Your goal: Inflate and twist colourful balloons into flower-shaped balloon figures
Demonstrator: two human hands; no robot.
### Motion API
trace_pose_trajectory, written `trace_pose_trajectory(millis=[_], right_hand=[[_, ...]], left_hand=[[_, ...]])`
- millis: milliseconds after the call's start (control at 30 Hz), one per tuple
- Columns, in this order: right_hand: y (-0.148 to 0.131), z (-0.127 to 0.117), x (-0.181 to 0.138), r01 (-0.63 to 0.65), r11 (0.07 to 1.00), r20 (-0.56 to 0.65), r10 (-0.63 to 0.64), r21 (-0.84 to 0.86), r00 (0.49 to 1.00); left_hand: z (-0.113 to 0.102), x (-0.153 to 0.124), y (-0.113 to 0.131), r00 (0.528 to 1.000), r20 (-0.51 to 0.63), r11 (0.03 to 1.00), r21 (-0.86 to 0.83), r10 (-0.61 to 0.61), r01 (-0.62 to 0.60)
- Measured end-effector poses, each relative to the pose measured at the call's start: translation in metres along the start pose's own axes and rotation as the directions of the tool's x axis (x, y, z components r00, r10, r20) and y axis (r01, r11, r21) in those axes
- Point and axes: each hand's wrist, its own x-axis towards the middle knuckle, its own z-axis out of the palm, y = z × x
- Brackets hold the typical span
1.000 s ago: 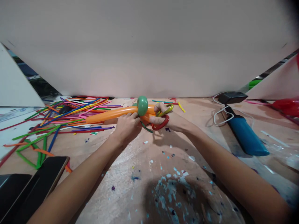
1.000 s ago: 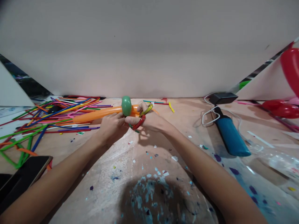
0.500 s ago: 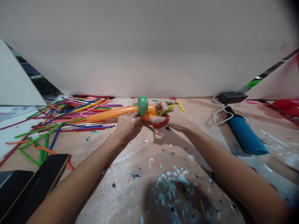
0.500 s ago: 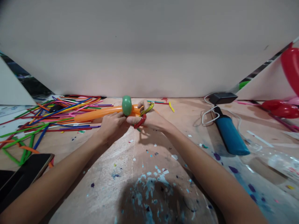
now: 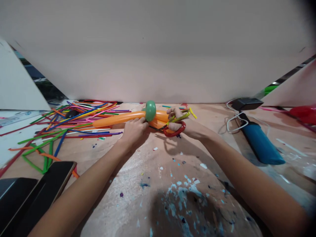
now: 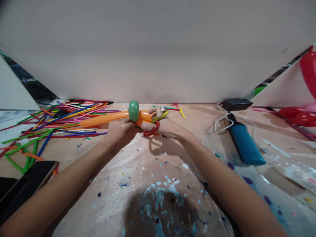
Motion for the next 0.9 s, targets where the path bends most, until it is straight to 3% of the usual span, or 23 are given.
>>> trace_pose_trajectory(millis=[133,533,900], right_hand=[[0.004,-0.003,-0.002,0.002,1.000,0.005,-0.002,-0.026,1.000],[-0.001,0.007,-0.002,-0.041,0.995,-0.082,0.034,-0.094,0.996],[0.020,0.021,0.005,0.070,0.997,-0.233,-0.078,-0.041,0.969]], left_hand=[[0.002,-0.001,0.000,0.998,-0.036,0.992,0.115,0.050,-0.045],[0.004,-0.002,-0.001,0.993,-0.053,0.988,0.117,0.103,-0.096],[-0.004,-0.002,-0.002,0.992,-0.075,0.992,0.077,0.104,-0.098]])
